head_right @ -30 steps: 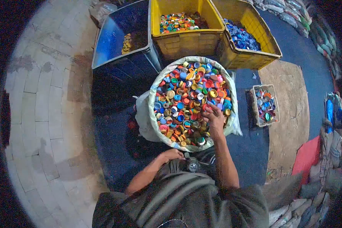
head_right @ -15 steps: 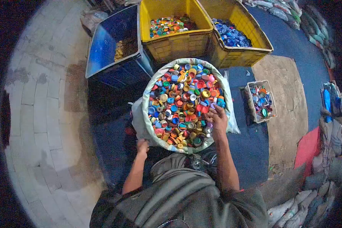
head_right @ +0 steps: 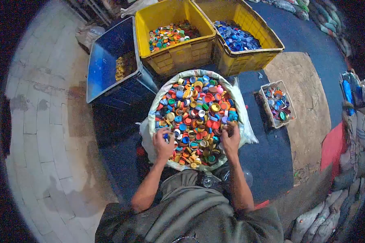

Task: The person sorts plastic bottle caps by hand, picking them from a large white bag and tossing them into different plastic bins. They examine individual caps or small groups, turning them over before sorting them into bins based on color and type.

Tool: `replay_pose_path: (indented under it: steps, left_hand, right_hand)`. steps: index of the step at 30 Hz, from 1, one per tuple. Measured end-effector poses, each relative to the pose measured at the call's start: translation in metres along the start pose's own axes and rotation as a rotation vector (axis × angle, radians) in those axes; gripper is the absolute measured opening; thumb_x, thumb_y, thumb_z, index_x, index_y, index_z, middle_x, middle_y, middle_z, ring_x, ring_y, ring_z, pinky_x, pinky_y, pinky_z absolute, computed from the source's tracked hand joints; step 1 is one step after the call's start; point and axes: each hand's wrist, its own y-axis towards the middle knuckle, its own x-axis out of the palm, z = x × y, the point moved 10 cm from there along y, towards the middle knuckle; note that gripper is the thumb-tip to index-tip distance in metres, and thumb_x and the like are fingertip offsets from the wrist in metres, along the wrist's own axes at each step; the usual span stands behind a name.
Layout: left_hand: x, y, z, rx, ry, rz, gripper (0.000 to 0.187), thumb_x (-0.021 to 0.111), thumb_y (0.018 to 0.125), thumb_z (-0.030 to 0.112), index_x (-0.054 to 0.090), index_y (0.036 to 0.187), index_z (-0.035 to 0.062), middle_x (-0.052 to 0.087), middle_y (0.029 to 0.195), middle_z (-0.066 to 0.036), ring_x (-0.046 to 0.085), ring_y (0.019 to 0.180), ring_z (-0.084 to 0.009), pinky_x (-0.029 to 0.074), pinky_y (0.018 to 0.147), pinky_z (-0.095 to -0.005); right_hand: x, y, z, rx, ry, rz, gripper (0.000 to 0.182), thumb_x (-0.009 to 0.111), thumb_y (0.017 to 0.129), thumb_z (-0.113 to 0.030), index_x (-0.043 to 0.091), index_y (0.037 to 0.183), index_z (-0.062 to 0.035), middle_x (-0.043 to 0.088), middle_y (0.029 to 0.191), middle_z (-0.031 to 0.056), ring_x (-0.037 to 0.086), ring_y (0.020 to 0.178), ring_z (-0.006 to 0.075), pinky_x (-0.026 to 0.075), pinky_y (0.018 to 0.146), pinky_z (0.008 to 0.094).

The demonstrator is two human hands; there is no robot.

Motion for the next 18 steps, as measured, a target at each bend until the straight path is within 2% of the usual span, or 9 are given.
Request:
replay_pose_path:
  steps: [2, 5, 8, 12, 13, 16, 18]
  left_hand:
    - [0.023, 0.001, 0.007, 0.014, 0.036, -0.068, 0.05, 0.075, 0.074, 0.014, 0.051, 0.117, 0.0083, 0.062, 0.104, -0.003, 0.049, 0.101, -0.0254, 0.034, 0.09, -0.0444]
    - [0.034, 0.004, 0.016, 0.069, 0.092, -0.086, 0.055, 0.076, 0.072, 0.015, 0.05, 0.119, 0.0058, 0.06, 0.109, -0.005, 0.046, 0.105, -0.0271, 0.03, 0.093, -0.0447]
    - [0.04, 0.006, 0.02, 0.08, 0.114, -0.077, 0.057, 0.077, 0.072, 0.018, 0.048, 0.121, 0.0073, 0.059, 0.107, -0.007, 0.047, 0.102, -0.0293, 0.032, 0.087, -0.0475]
    - [0.05, 0.013, 0.015, 0.04, 0.144, -0.116, 0.058, 0.077, 0.074, 0.019, 0.047, 0.122, 0.0061, 0.058, 0.107, -0.008, 0.047, 0.102, -0.0288, 0.032, 0.087, -0.0468]
    - [0.05, 0.014, 0.016, 0.065, 0.155, -0.099, 0.059, 0.076, 0.074, 0.02, 0.047, 0.123, 0.0054, 0.059, 0.107, -0.007, 0.047, 0.102, -0.0276, 0.032, 0.086, -0.0457]
    - [0.05, 0.013, 0.018, 0.113, 0.155, -0.079, 0.059, 0.076, 0.075, 0.02, 0.047, 0.123, 0.0051, 0.06, 0.107, -0.006, 0.048, 0.101, -0.0262, 0.033, 0.084, -0.0447]
    - [0.052, 0.015, 0.019, 0.107, 0.156, -0.086, 0.058, 0.076, 0.075, 0.021, 0.047, 0.122, 0.0054, 0.06, 0.107, -0.006, 0.048, 0.101, -0.0256, 0.033, 0.084, -0.0444]
  right_hand:
    - [0.005, 0.0, 0.002, -0.003, -0.017, 0.0, 0.032, 0.058, 0.086, -0.001, 0.052, 0.118, -0.0004, 0.06, 0.099, 0.0068, 0.059, 0.089, 0.0142, 0.05, 0.08, 0.0286]
    - [0.008, -0.003, -0.002, -0.041, -0.007, 0.018, 0.034, 0.055, 0.084, -0.001, 0.055, 0.117, -0.0001, 0.063, 0.095, 0.0089, 0.062, 0.087, 0.0159, 0.05, 0.08, 0.0298]
    - [0.009, -0.011, -0.026, -0.059, -0.164, 0.023, 0.034, 0.055, 0.083, 0.0, 0.055, 0.117, 0.0001, 0.064, 0.094, 0.0099, 0.063, 0.087, 0.0157, 0.051, 0.079, 0.0301]
    - [0.017, -0.01, -0.002, -0.095, -0.013, 0.026, 0.029, 0.056, 0.087, -0.003, 0.056, 0.115, -0.0004, 0.066, 0.093, 0.0104, 0.064, 0.085, 0.0173, 0.051, 0.079, 0.0309]
    - [0.017, -0.009, -0.001, -0.127, -0.124, 0.034, 0.028, 0.057, 0.088, -0.006, 0.056, 0.116, -0.0005, 0.066, 0.091, 0.0106, 0.064, 0.083, 0.0174, 0.051, 0.077, 0.0315]
    - [0.023, -0.013, -0.009, -0.071, -0.243, -0.03, 0.032, 0.055, 0.087, 0.001, 0.053, 0.119, -0.0008, 0.063, 0.094, 0.0075, 0.061, 0.092, 0.0153, 0.051, 0.082, 0.0299]
    - [0.025, -0.013, -0.009, -0.072, -0.25, -0.028, 0.031, 0.056, 0.087, 0.0, 0.054, 0.118, -0.0007, 0.063, 0.094, 0.0079, 0.061, 0.091, 0.0151, 0.05, 0.081, 0.0296]
